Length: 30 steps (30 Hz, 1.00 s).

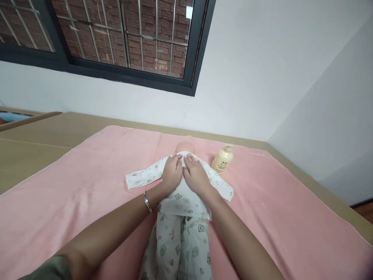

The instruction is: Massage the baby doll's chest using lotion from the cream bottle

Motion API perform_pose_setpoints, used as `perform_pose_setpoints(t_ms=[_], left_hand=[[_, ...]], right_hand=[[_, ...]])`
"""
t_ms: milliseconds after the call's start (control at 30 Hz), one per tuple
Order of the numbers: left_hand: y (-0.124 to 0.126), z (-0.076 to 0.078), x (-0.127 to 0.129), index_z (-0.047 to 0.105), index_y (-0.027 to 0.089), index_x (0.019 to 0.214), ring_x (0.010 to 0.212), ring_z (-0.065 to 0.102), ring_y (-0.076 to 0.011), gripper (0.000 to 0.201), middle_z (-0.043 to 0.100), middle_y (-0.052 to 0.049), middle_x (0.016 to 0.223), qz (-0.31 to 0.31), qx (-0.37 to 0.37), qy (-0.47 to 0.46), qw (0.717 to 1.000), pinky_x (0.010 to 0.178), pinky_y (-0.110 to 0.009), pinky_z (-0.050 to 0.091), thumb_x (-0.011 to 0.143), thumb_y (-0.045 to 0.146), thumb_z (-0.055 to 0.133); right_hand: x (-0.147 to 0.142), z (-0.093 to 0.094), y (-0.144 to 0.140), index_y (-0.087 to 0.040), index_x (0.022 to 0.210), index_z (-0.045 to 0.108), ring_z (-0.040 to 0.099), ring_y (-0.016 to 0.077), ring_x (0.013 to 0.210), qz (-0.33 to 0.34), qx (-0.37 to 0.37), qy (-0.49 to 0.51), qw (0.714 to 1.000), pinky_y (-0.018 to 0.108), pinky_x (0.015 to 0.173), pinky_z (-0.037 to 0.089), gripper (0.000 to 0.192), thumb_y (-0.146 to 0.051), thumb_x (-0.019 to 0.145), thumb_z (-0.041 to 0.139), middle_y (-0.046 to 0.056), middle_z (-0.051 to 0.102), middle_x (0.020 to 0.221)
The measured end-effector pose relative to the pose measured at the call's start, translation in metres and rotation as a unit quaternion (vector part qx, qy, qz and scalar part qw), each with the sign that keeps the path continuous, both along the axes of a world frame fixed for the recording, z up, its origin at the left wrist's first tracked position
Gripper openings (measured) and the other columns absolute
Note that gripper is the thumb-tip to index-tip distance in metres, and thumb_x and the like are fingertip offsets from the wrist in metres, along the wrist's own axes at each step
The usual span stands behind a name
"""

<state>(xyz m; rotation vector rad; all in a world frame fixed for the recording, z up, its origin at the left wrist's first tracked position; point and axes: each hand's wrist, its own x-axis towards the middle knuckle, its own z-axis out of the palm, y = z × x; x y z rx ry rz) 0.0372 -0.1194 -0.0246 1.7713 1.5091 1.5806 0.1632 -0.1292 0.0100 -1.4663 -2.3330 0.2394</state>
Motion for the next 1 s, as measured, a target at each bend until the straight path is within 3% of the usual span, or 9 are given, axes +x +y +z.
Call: perform_pose_setpoints(t_ms=[167,333,533,700,833,933,1000], left_hand=[[0.002,-0.003,0.001,0.058,0.009,0.132,0.128,0.055,-0.0320,0.046,0.064,-0.019,0.131,0.042,-0.014,0.099,0.994,0.113,-0.051,0.041,0.089,0.019,0.044],[0.011,0.000,-0.008,0.064,0.012,0.122,0.125,0.056,-0.0338,0.040,0.067,-0.019,0.127,0.032,-0.045,0.193,0.980,0.112,-0.050,0.041,0.090,0.029,0.047],[0.017,0.011,-0.016,0.063,0.012,0.120,0.119,0.060,-0.0331,0.040,0.069,-0.018,0.122,0.004,-0.067,0.286,0.956,0.107,-0.047,0.042,0.092,0.032,0.043],[-0.005,0.013,-0.006,0.064,0.005,0.117,0.115,0.061,-0.0357,0.043,0.069,-0.025,0.116,0.040,-0.059,0.367,0.928,0.103,-0.049,0.044,0.094,0.030,0.039],[-0.023,0.017,0.002,0.062,-0.003,0.121,0.123,0.058,-0.0397,0.046,0.064,-0.032,0.122,0.042,-0.035,0.383,0.922,0.106,-0.051,0.041,0.093,0.027,0.040],[-0.020,0.025,-0.003,0.067,0.001,0.109,0.116,0.062,-0.0393,0.041,0.068,-0.030,0.115,0.015,-0.060,0.364,0.929,0.103,-0.050,0.044,0.093,0.029,0.040],[-0.012,0.030,-0.012,0.068,0.006,0.103,0.110,0.064,-0.0374,0.041,0.070,-0.026,0.109,-0.010,-0.085,0.346,0.934,0.098,-0.048,0.047,0.095,0.033,0.039]], right_hand=[[0.022,-0.005,0.025,-0.007,0.153,0.039,0.025,0.0306,0.152,-0.092,-0.055,0.016,0.994,0.045,0.124,0.018,0.065,-0.049,0.103,0.032,0.019,0.031,0.162],[0.011,0.001,0.010,-0.002,0.149,0.042,0.032,0.0354,0.148,-0.118,-0.029,-0.035,0.992,0.048,0.121,0.021,0.060,-0.041,0.104,0.031,0.025,0.038,0.156],[-0.011,0.013,-0.020,0.001,0.141,0.050,0.042,0.0344,0.141,-0.096,0.003,-0.076,0.992,0.044,0.117,0.029,0.050,-0.024,0.102,0.033,0.028,0.051,0.145],[0.007,0.013,0.000,-0.010,0.134,0.058,0.043,0.0291,0.142,-0.081,-0.033,-0.023,0.996,0.040,0.115,0.032,0.045,-0.035,0.104,0.034,0.019,0.052,0.148],[0.022,0.006,0.019,-0.009,0.135,0.056,0.038,0.0286,0.145,-0.083,-0.044,-0.018,0.995,0.041,0.118,0.027,0.050,-0.041,0.105,0.033,0.019,0.046,0.153],[0.017,0.006,0.014,-0.004,0.143,0.048,0.035,0.0318,0.146,-0.097,-0.030,-0.045,0.994,0.044,0.119,0.025,0.053,-0.038,0.105,0.032,0.022,0.042,0.155],[0.008,0.010,0.002,-0.003,0.140,0.051,0.041,0.0324,0.142,-0.106,-0.018,-0.064,0.992,0.043,0.116,0.028,0.050,-0.033,0.105,0.031,0.023,0.049,0.149]])
